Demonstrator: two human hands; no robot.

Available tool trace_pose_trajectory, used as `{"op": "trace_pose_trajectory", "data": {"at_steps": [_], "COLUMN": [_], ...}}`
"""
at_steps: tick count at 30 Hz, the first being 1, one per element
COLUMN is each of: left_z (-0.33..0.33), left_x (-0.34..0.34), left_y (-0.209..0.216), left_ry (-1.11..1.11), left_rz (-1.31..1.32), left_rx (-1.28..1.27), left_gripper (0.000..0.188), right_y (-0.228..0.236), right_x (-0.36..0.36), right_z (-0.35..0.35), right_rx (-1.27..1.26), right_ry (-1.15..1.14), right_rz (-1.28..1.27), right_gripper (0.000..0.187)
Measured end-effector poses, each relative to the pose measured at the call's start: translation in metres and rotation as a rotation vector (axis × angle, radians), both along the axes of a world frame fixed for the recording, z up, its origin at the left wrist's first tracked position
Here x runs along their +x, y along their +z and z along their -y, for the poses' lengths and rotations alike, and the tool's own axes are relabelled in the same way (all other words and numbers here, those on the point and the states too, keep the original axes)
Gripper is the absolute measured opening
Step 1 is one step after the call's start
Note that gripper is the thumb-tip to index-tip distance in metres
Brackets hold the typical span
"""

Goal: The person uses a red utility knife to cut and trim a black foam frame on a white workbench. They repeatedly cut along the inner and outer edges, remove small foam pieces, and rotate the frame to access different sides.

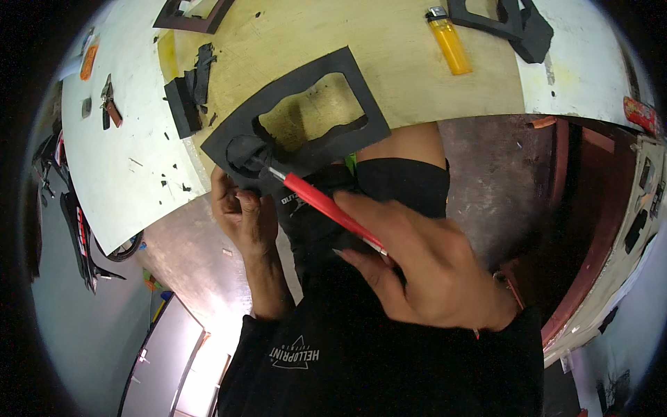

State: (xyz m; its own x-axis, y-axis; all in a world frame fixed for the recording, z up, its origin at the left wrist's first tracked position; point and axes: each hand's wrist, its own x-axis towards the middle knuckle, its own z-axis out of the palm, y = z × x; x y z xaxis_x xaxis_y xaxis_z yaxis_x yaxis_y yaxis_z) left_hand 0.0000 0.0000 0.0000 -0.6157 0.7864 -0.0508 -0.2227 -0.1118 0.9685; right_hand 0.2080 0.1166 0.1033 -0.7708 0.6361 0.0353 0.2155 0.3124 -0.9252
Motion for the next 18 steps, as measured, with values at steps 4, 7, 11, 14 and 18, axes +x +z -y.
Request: {"op": "trace_pose_trajectory", "data": {"at_steps": [4,7,11,14,18], "left_z": [0.002,0.000,-0.001,-0.002,0.002], "left_x": [-0.002,-0.001,0.002,0.004,0.008], "left_y": [-0.004,-0.001,-0.004,-0.001,0.007], "left_ry": [-0.017,-0.008,0.000,0.024,0.041], "left_rz": [0.151,0.218,0.208,0.183,0.173], "left_rx": [0.067,0.073,0.113,0.109,0.053], "left_gripper": [0.075,0.074,0.073,0.074,0.075], "right_y": [0.005,0.005,0.006,0.009,0.011], "right_x": [-0.007,-0.020,-0.028,-0.032,-0.034], "right_z": [0.013,0.020,0.024,0.022,0.025], "right_rx": [0.120,0.154,0.232,0.252,0.293], "right_ry": [-0.031,-0.094,-0.108,-0.032,-0.003], "right_rz": [-0.007,-0.052,-0.075,-0.072,-0.034], "right_gripper": [0.044,0.039,0.035,0.034,0.035]}}
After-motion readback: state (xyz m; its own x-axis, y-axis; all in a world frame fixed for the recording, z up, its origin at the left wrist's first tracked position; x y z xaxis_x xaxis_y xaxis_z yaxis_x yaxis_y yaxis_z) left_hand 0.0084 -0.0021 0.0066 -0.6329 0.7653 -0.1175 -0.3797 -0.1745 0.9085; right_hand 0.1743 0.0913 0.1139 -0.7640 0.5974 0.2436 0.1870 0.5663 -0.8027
